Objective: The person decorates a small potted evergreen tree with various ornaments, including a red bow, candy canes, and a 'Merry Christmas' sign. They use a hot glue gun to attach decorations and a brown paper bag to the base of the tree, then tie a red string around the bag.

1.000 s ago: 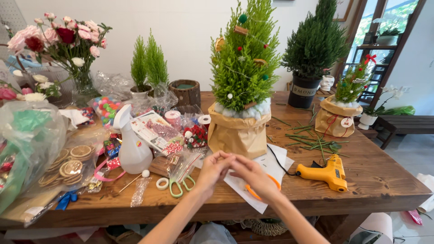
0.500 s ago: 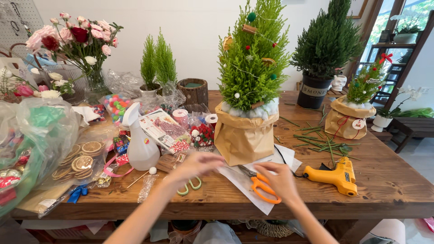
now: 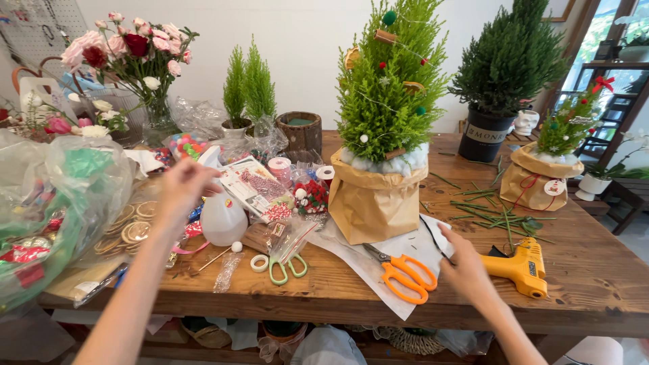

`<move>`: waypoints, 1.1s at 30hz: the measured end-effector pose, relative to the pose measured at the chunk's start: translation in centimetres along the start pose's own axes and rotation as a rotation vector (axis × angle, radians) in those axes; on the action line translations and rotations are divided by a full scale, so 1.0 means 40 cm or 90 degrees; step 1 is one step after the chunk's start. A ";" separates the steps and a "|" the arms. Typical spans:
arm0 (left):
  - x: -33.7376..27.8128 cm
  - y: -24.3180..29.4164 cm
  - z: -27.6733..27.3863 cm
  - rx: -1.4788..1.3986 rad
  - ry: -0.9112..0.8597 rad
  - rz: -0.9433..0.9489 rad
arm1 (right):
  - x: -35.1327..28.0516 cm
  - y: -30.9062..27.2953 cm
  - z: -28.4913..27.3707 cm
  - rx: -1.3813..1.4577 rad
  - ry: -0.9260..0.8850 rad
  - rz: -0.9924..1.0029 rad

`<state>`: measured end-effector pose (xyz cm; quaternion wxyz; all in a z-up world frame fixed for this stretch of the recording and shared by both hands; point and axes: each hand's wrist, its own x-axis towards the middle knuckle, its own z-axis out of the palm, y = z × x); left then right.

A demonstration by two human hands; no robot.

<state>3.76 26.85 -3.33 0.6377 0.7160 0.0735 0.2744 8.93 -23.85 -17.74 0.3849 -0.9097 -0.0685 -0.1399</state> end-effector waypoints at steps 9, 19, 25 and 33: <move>-0.249 0.038 0.293 0.208 -0.500 0.055 | -0.066 -0.386 0.100 0.288 -0.072 -0.265; -0.225 0.006 0.366 -0.132 -0.636 0.118 | -0.047 -0.399 0.057 0.285 0.100 -0.333; -0.217 0.028 0.341 -0.104 -0.643 0.059 | -0.044 -0.416 0.044 0.289 0.030 -0.295; -0.198 0.048 0.316 -0.007 -0.661 0.087 | -0.056 -0.473 0.020 0.364 -0.168 -0.151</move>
